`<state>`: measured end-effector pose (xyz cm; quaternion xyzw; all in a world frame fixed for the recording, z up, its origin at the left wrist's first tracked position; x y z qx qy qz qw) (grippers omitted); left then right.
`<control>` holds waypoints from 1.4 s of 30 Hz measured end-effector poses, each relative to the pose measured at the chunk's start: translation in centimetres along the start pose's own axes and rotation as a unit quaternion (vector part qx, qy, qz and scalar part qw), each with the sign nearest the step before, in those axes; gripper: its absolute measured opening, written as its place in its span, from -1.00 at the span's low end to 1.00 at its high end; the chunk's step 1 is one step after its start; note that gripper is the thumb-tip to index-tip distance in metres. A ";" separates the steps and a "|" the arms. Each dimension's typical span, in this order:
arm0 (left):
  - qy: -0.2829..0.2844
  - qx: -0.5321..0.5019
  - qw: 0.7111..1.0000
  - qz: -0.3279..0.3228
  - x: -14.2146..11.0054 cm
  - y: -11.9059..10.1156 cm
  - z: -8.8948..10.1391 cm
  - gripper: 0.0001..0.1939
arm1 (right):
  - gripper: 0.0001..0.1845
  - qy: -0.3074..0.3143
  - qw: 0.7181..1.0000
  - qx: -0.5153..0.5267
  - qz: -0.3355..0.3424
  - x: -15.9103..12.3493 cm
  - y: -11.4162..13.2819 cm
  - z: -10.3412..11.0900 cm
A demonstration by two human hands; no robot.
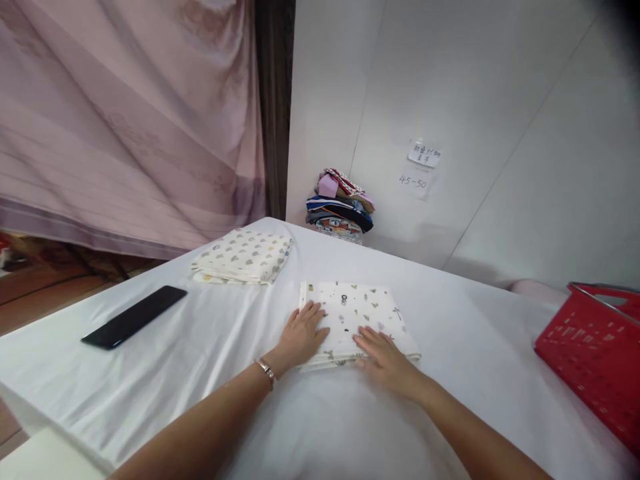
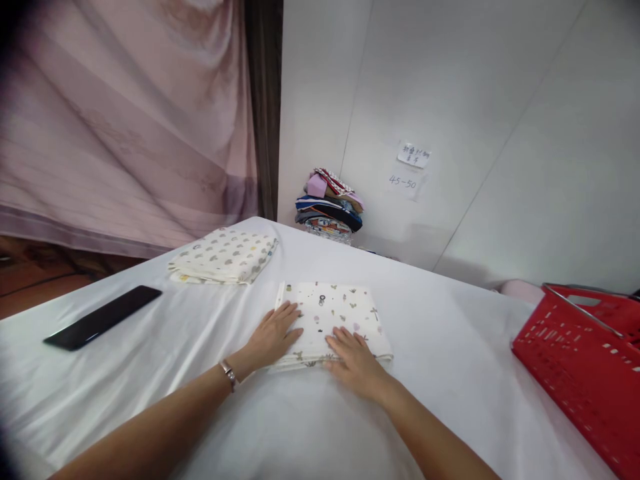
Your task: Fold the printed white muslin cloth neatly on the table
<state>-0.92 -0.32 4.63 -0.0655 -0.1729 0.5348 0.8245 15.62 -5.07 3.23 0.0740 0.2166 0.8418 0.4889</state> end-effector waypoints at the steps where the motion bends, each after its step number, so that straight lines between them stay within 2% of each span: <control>1: 0.007 -0.007 1.000 0.006 -0.2 0.2 -0.2 -0.56 | -0.38 -0.009 1.000 0.020 -0.011 0.6 -0.2 0.9; 4: 0.011 -0.018 1.000 0.017 -0.4 0.3 -0.4 -0.56 | -0.37 -0.092 0.994 0.026 -0.045 3.3 -1.5 4.7; 7: 0.011 -0.024 0.999 0.018 -0.4 0.4 -0.5 -0.55 | -0.37 -0.176 0.981 -0.048 -0.068 6.1 -3.5 7.4; 9: 0.012 -0.026 0.999 0.018 -0.4 0.6 -0.7 -0.54 | -0.38 -0.176 0.974 -0.101 -0.103 7.4 -5.5 7.1; 13: 0.016 -0.030 0.999 0.013 -0.5 0.7 -1.0 -0.54 | -0.40 -0.104 0.972 -0.126 -0.167 8.1 -9.3 3.8; 18: 0.005 -0.049 0.999 0.015 -0.6 0.9 -1.2 -0.53 | -0.40 -0.108 0.972 -0.134 -0.162 7.9 -9.8 3.1; 22: -0.055 -0.052 0.993 0.087 -0.9 2.5 -0.4 -0.43 | -0.44 -0.124 0.974 -0.105 -0.156 8.0 -10.3 3.8; 25: -0.077 -0.056 0.984 0.152 -1.2 3.8 0.1 -0.37 | -0.44 -0.165 0.963 -0.067 -0.201 7.1 -12.2 5.1; 28: -0.070 -0.070 0.980 0.171 -1.0 4.1 0.3 -0.36 | -0.37 -0.183 0.951 -0.033 -0.246 5.5 -13.7 5.8; 33: -0.047 -0.096 0.973 0.203 -1.0 4.3 -0.1 -0.34 | -0.24 -0.183 0.938 0.030 -0.294 2.6 -13.8 5.4; 38: -0.048 -0.121 0.973 0.192 -0.3 4.2 -0.3 -0.32 | -0.16 -0.203 0.923 0.138 -0.295 0.2 -13.7 4.8; 40: -0.051 -0.137 0.975 0.170 0.8 3.5 -0.4 -0.32 | -0.19 -0.241 0.911 0.182 -0.282 -0.9 -14.3 5.8; 42: -0.054 -0.161 0.976 0.135 2.7 2.2 -0.7 -0.34 | -0.21 -0.307 0.890 0.198 -0.274 -2.7 -15.3 7.5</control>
Point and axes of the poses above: each hand's wrist, its own x-axis towards the middle knuckle, its own z-axis out of the back of the hand, y = z × x, the point moved 9 cm from there along x, towards the middle knuckle, and after that the axes turned 2 degrees about x, right-handed, at the moved point
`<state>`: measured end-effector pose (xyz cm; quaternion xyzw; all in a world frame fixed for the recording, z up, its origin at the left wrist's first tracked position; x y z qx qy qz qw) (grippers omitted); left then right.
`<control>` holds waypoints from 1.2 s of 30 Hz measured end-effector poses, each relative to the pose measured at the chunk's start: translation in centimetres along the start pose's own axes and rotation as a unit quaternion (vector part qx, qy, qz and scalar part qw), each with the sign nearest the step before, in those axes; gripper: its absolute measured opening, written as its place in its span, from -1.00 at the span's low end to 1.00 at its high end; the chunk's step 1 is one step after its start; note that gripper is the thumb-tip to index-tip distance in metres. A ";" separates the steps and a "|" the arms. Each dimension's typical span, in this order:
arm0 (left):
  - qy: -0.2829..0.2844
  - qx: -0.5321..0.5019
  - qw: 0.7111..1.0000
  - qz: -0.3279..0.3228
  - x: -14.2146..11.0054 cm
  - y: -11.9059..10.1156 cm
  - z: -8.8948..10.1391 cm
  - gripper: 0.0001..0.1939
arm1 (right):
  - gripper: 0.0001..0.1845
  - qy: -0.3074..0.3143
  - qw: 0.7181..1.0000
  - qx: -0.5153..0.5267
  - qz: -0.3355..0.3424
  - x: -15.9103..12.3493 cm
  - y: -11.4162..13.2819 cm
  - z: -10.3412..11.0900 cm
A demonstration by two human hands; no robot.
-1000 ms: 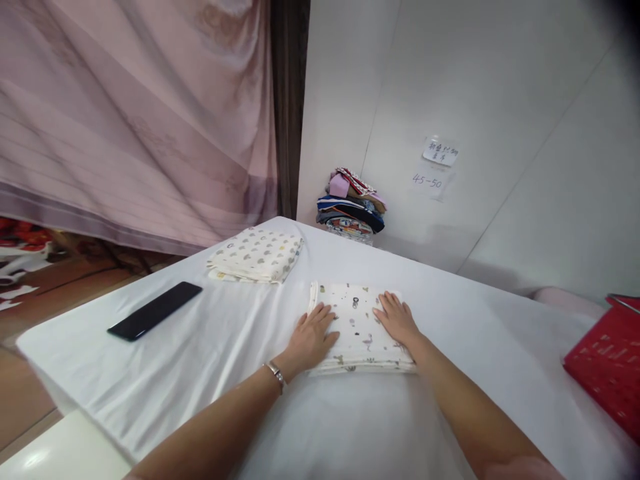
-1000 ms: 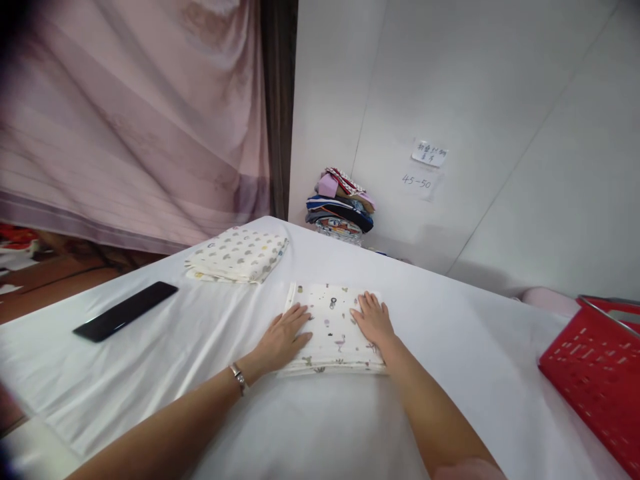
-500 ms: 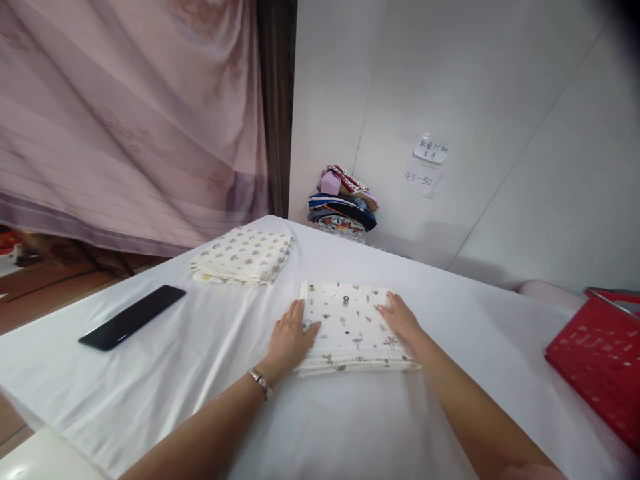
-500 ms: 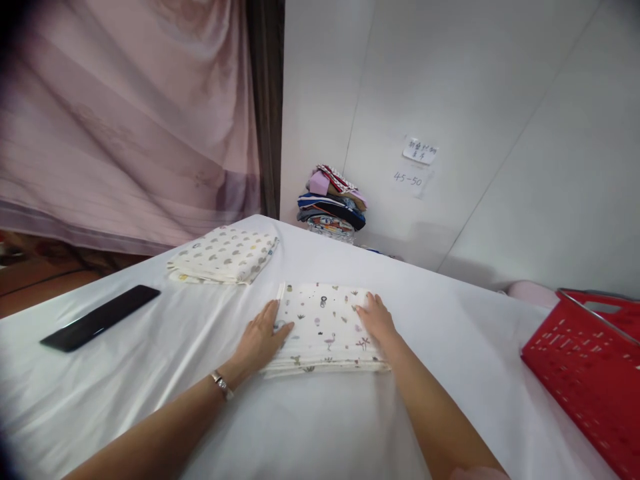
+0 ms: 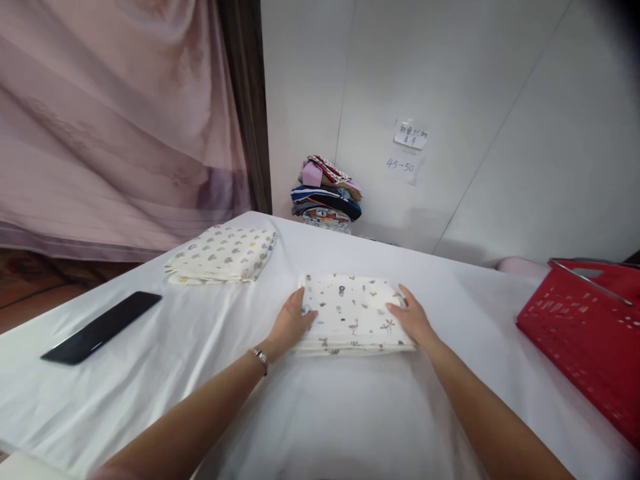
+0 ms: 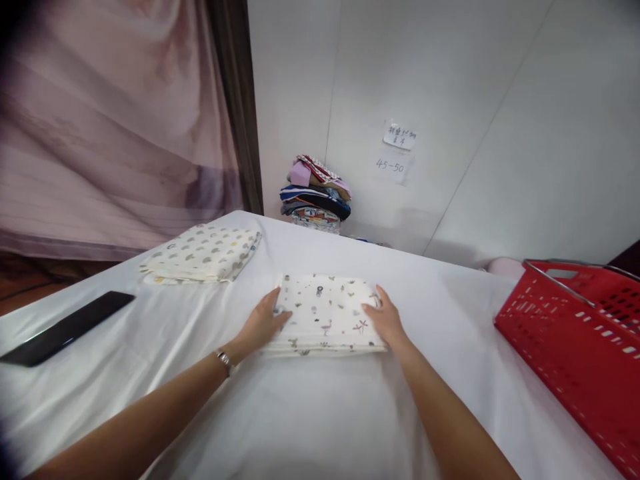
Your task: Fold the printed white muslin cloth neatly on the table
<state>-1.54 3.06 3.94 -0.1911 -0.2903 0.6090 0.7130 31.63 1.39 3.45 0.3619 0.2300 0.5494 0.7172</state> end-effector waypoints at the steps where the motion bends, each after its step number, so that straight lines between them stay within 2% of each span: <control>1: 0.004 -0.015 1.000 -0.012 0.8 -0.9 -0.6 -0.34 | -0.21 -0.032 0.999 0.006 -0.002 0.1 -0.6 1.4; 4: 0.046 -0.083 0.995 -0.019 2.8 -3.0 -3.1 -0.39 | -0.19 -0.085 0.995 -0.033 -0.051 -0.1 -3.7 4.5; 6: 0.069 -0.119 0.991 -0.001 3.6 -3.5 -4.6 -0.41 | -0.20 -0.080 0.991 -0.070 -0.087 -0.6 -5.8 5.2; 8: 0.081 -0.155 0.984 0.013 4.0 -3.3 -5.4 -0.42 | -0.23 -0.073 0.989 -0.091 -0.093 -1.2 -7.0 5.4; 12: 0.118 -0.258 0.958 0.035 3.3 -1.6 -6.0 -0.45 | -0.30 -0.074 0.989 -0.096 -0.086 -2.0 -7.5 5.1; 16: 0.102 -0.260 0.957 0.075 1.8 0.5 -4.8 -0.46 | -0.34 -0.086 0.989 -0.085 -0.090 -2.1 -7.3 5.3; 18: 0.087 -0.254 0.960 0.079 0.9 0.6 -4.0 -0.53 | -0.36 -0.104 0.988 -0.098 -0.061 -2.3 -6.4 5.7; 20: 0.059 -0.242 0.967 0.057 0.1 0.1 -3.0 -0.64 | -0.41 -0.130 0.985 -0.112 -0.001 -2.8 -4.6 6.3; 23: 0.030 -0.212 0.976 -0.033 -0.8 -2.1 -1.5 -0.81 | -0.51 -0.135 0.983 -0.080 0.091 -4.4 -1.0 6.0; 26: 0.061 -0.179 0.975 -0.115 -1.6 -4.0 -1.2 -0.82 | -0.61 -0.050 0.986 -0.035 0.155 -6.2 2.6 3.3; 30: 0.084 -0.106 0.979 -0.155 -2.3 -4.5 -1.0 -0.80 | -0.68 0.077 0.974 -0.050 0.207 -8.0 5.4 -1.4; 33: 0.090 -0.078 0.975 -0.186 -2.6 -4.9 -1.0 -0.79 | -0.69 0.101 0.967 -0.081 0.221 -8.3 5.5 -3.0; 36: 0.096 -0.063 0.972 -0.205 -2.7 -5.5 -1.0 -0.75 | -0.69 0.100 0.965 -0.095 0.222 -8.4 5.1 -3.3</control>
Point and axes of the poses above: each hand's wrist, its own x-axis towards the middle knuckle, its own z-axis out of the back of the hand, y = z × x, the point moved 9 cm from there along x, towards the middle knuckle, and after that the axes turned 2 degrees about x, right-handed, at the moved point
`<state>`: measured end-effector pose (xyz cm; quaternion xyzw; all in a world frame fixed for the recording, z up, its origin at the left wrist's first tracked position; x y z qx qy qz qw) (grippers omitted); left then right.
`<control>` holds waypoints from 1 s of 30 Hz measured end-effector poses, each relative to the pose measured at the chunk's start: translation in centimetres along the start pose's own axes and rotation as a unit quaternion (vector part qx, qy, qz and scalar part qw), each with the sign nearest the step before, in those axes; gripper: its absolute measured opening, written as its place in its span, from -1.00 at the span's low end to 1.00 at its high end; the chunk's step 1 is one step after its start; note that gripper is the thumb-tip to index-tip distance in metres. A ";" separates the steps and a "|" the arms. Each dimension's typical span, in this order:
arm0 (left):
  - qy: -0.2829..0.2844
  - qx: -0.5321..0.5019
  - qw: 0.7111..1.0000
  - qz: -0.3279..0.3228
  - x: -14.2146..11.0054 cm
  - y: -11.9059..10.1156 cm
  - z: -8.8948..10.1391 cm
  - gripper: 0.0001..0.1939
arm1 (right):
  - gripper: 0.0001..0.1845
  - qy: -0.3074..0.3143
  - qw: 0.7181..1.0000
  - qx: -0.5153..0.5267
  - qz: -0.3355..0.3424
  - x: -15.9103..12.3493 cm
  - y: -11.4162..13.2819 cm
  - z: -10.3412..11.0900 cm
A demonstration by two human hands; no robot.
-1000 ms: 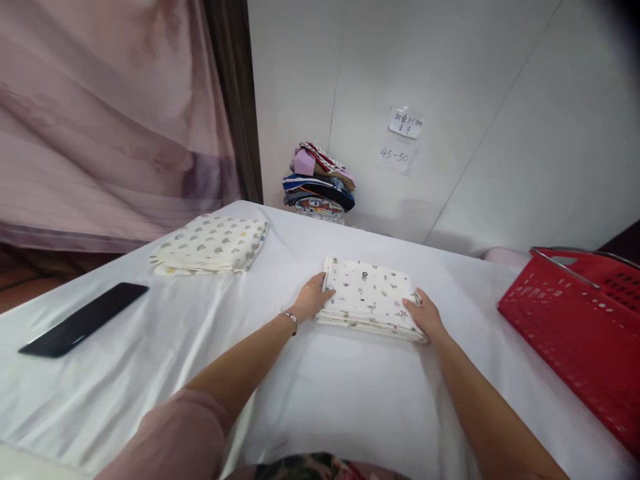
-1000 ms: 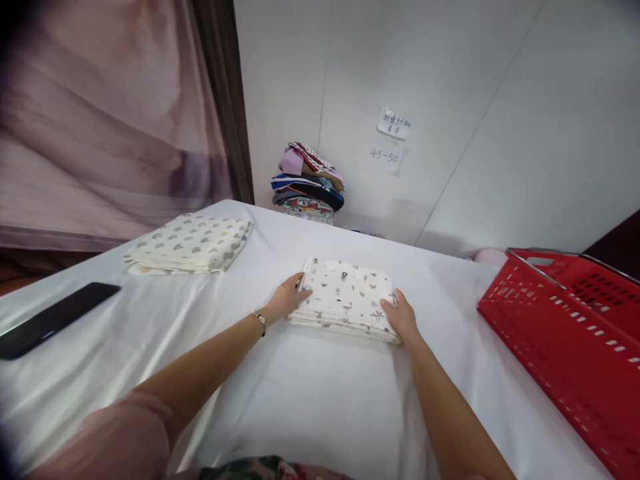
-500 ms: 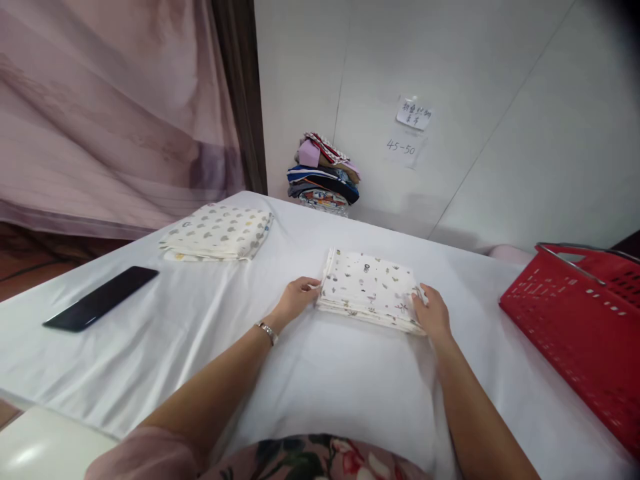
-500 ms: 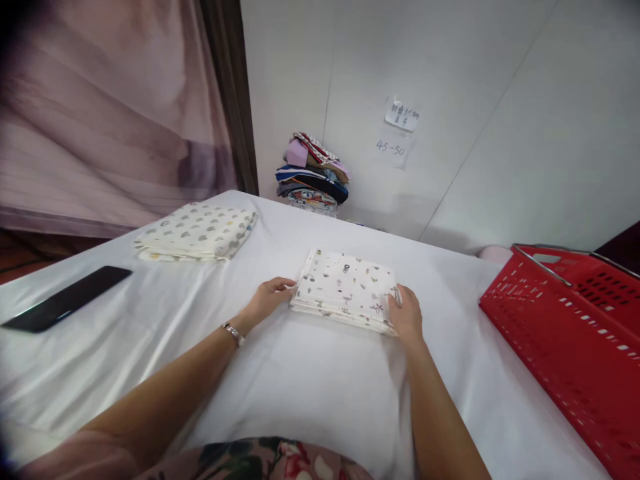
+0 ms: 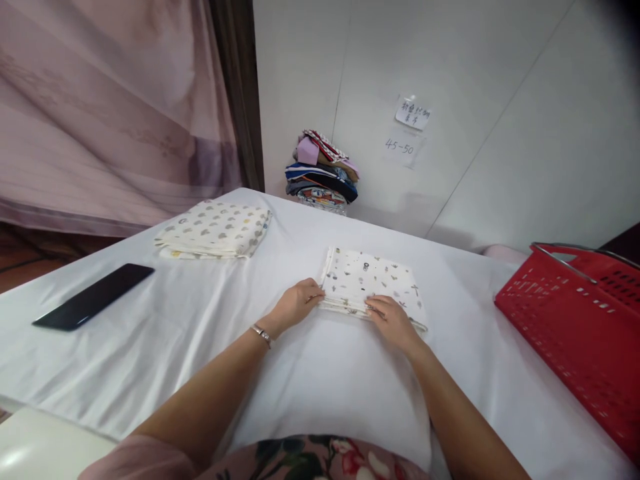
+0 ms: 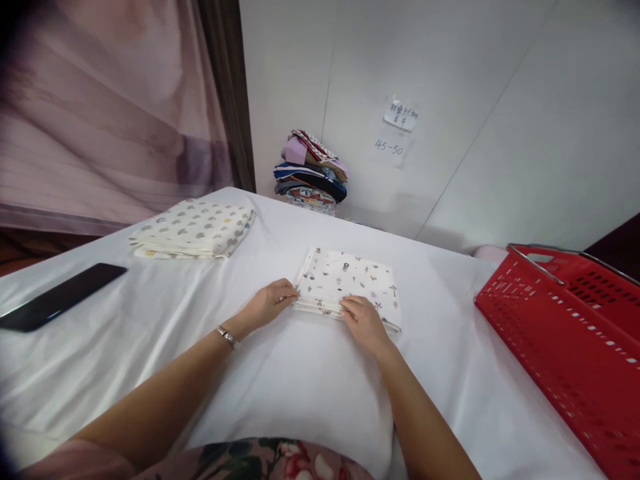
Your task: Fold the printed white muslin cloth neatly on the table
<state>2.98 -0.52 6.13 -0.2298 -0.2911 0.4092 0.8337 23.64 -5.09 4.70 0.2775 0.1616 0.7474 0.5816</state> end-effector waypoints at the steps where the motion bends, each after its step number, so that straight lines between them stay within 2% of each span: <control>1: 0.002 0.006 1.000 -0.003 0.1 -0.2 0.0 -0.74 | -0.69 -0.001 1.000 -0.003 0.000 -0.1 0.0 0.0; 13: -0.020 0.069 0.996 -0.048 -0.2 -1.4 0.9 -0.71 | -0.66 -0.014 0.999 -0.031 0.035 -0.6 0.6 -0.4; 16: -0.023 0.048 0.998 -0.039 -0.2 -1.3 1.0 -0.72 | -0.66 -0.023 0.998 -0.033 0.047 -0.6 0.7 -0.3; 20: 0.003 -0.083 0.996 0.046 -0.1 0.8 0.4 -0.78 | -0.67 -0.023 0.998 -0.035 0.037 -0.7 0.4 -0.3; 24: -0.011 -0.154 0.970 0.185 -0.5 4.1 -0.1 -0.76 | -0.67 -0.015 1.000 -0.016 -0.003 -0.4 0.6 -0.1; 27: 0.016 -0.177 0.953 0.246 -0.9 5.2 -1.3 -0.75 | -0.69 -0.010 1.000 0.001 0.002 0.3 2.3 -0.1; 30: 0.026 -0.205 0.941 0.267 -1.0 5.5 -2.1 -0.78 | -0.74 0.000 0.999 0.001 0.049 1.7 5.3 -1.1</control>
Point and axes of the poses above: each hand's wrist, its own x-axis towards the middle knuckle, its own z-axis out of the back of the hand, y = z × x, the point moved 9 cm from there along x, towards the middle knuckle, and after that the axes turned 2 degrees about x, right-handed, at the moved point
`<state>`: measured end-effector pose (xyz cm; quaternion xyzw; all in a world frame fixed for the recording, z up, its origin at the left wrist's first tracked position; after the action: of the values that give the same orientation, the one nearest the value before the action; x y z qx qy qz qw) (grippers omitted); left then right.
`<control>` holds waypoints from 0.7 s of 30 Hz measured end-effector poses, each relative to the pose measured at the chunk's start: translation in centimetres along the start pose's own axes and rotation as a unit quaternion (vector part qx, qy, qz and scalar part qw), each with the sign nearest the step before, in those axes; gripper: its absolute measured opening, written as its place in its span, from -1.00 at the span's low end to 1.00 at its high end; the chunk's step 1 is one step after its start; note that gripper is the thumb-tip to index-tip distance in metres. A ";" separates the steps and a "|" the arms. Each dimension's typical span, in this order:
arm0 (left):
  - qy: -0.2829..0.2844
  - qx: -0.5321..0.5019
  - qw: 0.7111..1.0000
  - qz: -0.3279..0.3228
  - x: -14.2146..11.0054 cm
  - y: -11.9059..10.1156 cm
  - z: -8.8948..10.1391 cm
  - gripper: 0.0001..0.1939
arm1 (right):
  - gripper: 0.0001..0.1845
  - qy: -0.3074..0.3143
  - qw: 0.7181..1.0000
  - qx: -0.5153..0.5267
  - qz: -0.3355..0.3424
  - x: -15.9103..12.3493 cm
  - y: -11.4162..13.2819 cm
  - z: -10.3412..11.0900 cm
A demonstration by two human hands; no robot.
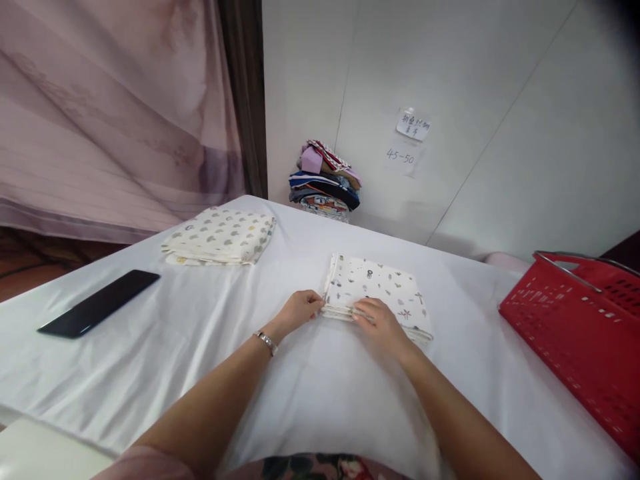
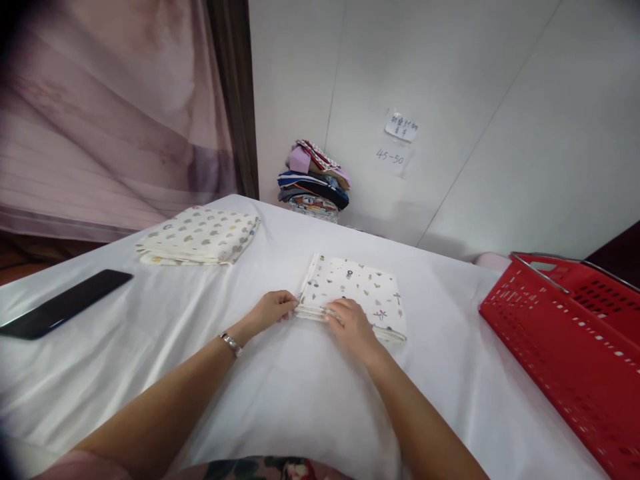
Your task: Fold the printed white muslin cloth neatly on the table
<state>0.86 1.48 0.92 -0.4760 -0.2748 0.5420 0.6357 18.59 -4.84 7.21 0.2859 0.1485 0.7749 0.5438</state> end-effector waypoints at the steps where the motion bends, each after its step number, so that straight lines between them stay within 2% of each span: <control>1: 0.001 -0.014 1.000 0.003 0.0 0.0 -0.1 -0.79 | -0.76 0.003 1.000 -0.006 0.016 0.6 0.9 -0.5; 4: 0.015 -0.068 0.998 -0.001 -0.1 -0.2 -0.4 -0.82 | -0.83 0.005 0.998 -0.038 0.040 2.3 2.9 -2.3; 9: 0.038 -0.122 0.992 0.001 -0.2 -0.3 -0.7 -0.84 | -0.89 -0.002 0.995 -0.093 0.032 3.4 3.6 -4.4; 14: 0.044 -0.131 0.990 0.003 -0.2 -0.3 -0.8 -0.83 | -0.84 -0.018 0.995 -0.092 0.030 3.2 3.3 -4.6; 21: 0.041 -0.124 0.991 -0.003 -0.4 -0.6 -0.8 -0.83 | -0.88 -0.020 0.995 -0.098 -0.007 3.6 2.8 -4.8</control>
<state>1.69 0.89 1.23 -0.5722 -0.3152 0.4819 0.5840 12.65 -2.10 5.95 0.2454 0.0631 0.7761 0.5774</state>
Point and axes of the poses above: each hand's wrist, its own x-axis towards the middle knuckle, its own z-axis out of the back of the hand, y = z × x, the point moved 9 cm from there along x, towards the middle knuckle, and after that the axes turned 2 degrees about x, right-handed, at the moved point
